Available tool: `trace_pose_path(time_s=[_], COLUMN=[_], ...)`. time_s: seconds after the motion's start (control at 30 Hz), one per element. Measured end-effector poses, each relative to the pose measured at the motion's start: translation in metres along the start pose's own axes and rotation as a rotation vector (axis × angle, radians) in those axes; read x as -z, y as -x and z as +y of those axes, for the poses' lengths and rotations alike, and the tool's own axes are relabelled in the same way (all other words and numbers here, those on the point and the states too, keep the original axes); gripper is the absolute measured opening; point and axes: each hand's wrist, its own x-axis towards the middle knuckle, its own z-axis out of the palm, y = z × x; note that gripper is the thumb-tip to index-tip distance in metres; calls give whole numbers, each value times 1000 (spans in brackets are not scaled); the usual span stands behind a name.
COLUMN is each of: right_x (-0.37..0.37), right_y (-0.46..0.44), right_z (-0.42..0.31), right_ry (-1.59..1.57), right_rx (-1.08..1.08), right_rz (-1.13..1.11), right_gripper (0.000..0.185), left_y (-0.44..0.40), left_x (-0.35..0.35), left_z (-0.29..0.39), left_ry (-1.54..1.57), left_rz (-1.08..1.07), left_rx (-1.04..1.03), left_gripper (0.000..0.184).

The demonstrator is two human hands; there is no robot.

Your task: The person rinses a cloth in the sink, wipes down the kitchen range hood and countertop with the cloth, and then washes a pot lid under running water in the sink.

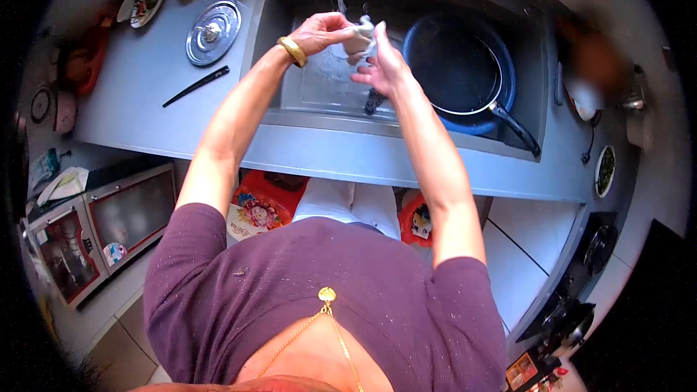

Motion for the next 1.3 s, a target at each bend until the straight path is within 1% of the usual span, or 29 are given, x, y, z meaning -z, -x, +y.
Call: trace_pose_path(time_s=[0.03,0.07,0.13,0.2,0.23,0.27,0.3,0.33,0.37,0.4,0.43,0.47,0.5,0.53,0.57,0.6,0.63,0.67,0.73,0.77,0.8,0.83,0.9,0.93,1.0,1.07,1.1,1.13,1.3], right_x=[1,-3,-29,-55,-60,-64,-67,-68,-67,-65,-61,-50,-39,-35,-30,-28,-23,-17,-22,-27,-20,-25,-31,-32,-37,-44,-53,-54,-80], right_y=[-25,-44,-49,-37,-43,-52,-60,-61,-64,-68,-71,-74,-77,-71,-62,-46,-45,-45,-33,-38,-47,-43,-39,-42,-34,-26,-21,-23,-11], right_z=[-5,-11,-21,-35,-41,-45,-37,-40,-42,-45,-43,-46,-49,-48,-44,-45,-44,-43,-50,-48,-54,-57,-58,-56,-61,-59,-54,-52,-24], right_ry=[-70,-192,-189,49,243,442,574,774,972,1166,795,510,219,32,-194,-296,-210,-124,27,-35,107,166,231,240,247,322,409,380,722], right_rx=[50,76,245,522,552,583,729,769,955,1146,1129,928,635,427,182,2,-1,-6,25,56,4,29,9,-38,-122,-130,-44,-51,285], right_rz=[-147,-189,41,214,163,111,52,73,205,336,517,104,-170,-382,-627,-672,-697,-721,-571,-708,-721,-721,-680,-639,-634,-534,-435,-481,-165], right_gripper=[80,69,56,37,42,47,60,62,60,57,56,47,39,58,62,60,61,63,58,52,42,36,22,18,21,23,21,20,21], left_y=[3,6,4,-4,-5,-9,-17,-21,-26,-30,-39,-48,-55,-59,-62,-62,-51,-46,-32,-29,-17,-19,-32,-32,-33,-21,-21,-29,-35], left_x=[-6,-13,-22,-18,-17,-18,-19,-25,-34,-41,-43,-44,-47,-49,-48,-44,-41,-30,-15,-9,0,10,15,7,5,2,3,-1,7], left_z=[14,29,29,20,21,13,8,18,29,32,17,1,7,15,15,16,33,26,42,52,80,69,53,54,61,76,82,67,39], left_ry=[-3,-5,46,164,494,783,996,1202,1208,1248,1117,983,924,866,768,671,583,748,512,286,29,122,337,457,507,524,427,651,271], left_rz=[24,52,242,598,675,693,585,468,505,552,635,716,838,957,940,921,833,431,397,350,219,102,49,113,72,178,250,243,341], left_rx=[-11,-25,-126,-141,-22,22,-88,-200,-239,-278,-307,-333,-274,-211,-263,-314,-283,-238,75,153,349,323,133,-33,-123,-139,-79,-142,-13], left_gripper=[18,17,16,14,17,31,39,46,57,48,40,33,25,21,19,18,16,14,24,34,34,31,23,21,16,14,10,9,24])
